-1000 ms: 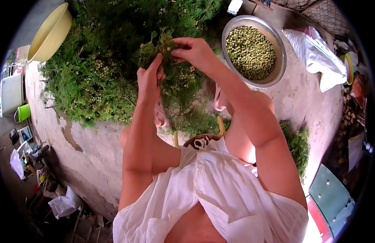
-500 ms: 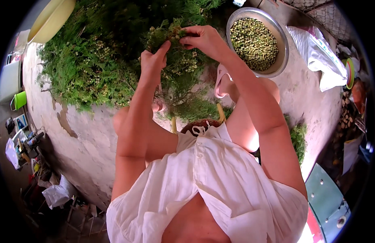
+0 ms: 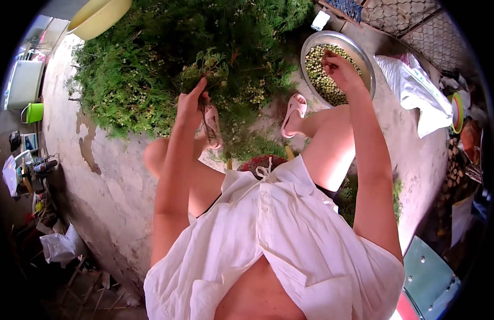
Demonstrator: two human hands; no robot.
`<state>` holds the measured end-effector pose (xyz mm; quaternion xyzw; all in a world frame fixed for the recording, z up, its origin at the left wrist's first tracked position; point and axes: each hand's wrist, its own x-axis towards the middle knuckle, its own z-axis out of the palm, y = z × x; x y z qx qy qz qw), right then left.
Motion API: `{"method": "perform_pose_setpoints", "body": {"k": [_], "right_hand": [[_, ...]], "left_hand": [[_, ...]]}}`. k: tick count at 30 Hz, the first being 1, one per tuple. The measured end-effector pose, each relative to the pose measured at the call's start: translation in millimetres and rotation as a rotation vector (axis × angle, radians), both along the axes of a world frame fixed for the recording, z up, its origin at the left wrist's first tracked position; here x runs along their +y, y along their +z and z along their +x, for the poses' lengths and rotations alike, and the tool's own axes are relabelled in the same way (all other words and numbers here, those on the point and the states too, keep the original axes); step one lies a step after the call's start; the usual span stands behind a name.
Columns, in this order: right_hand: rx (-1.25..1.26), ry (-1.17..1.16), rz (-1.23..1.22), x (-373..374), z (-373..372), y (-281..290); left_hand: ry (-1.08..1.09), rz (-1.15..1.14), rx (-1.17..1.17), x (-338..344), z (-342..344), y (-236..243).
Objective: The person picks small green fruits from green leafy branches by hand and places them into a large metal bowl.
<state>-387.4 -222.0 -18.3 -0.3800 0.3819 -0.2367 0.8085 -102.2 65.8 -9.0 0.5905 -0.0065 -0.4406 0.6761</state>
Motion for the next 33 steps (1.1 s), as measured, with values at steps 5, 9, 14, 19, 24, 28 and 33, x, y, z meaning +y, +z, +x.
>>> {"method": "perform_pose_setpoints", "body": {"k": [5, 9, 14, 19, 24, 28, 33], "right_hand": [[0.141, -0.284, -0.241, -70.4, -71.8, -50.9], [0.456, -0.273, -0.432, -90.6, -95.4, -44.1], [0.178, -0.363, -0.364, 3.6, -19.1, 9.8], [0.148, 0.289, -0.173, 159.1, 55.0, 47.0], [-0.195, 0.071, -0.049, 234.5, 100.1, 18.5], [-0.171, 0.128, -0.21, 233.9, 111.0, 5.6], [-0.093, 0.226, -0.293, 227.9, 113.2, -3.4]], "left_hand": [[0.075, -0.04, 0.109, 11.5, -32.6, -6.2], [0.127, -0.206, 0.199, 18.1, -47.3, -10.5], [0.186, -0.143, 0.166, 23.3, -63.8, -5.5], [0.118, -0.151, 0.087, 9.9, -96.0, 2.4], [0.128, -0.236, 0.089, 17.4, -102.4, 0.3], [0.179, -0.224, 0.121, 26.5, -100.5, -10.3], [0.156, -0.24, 0.258, 29.7, -99.2, -27.6]]}}
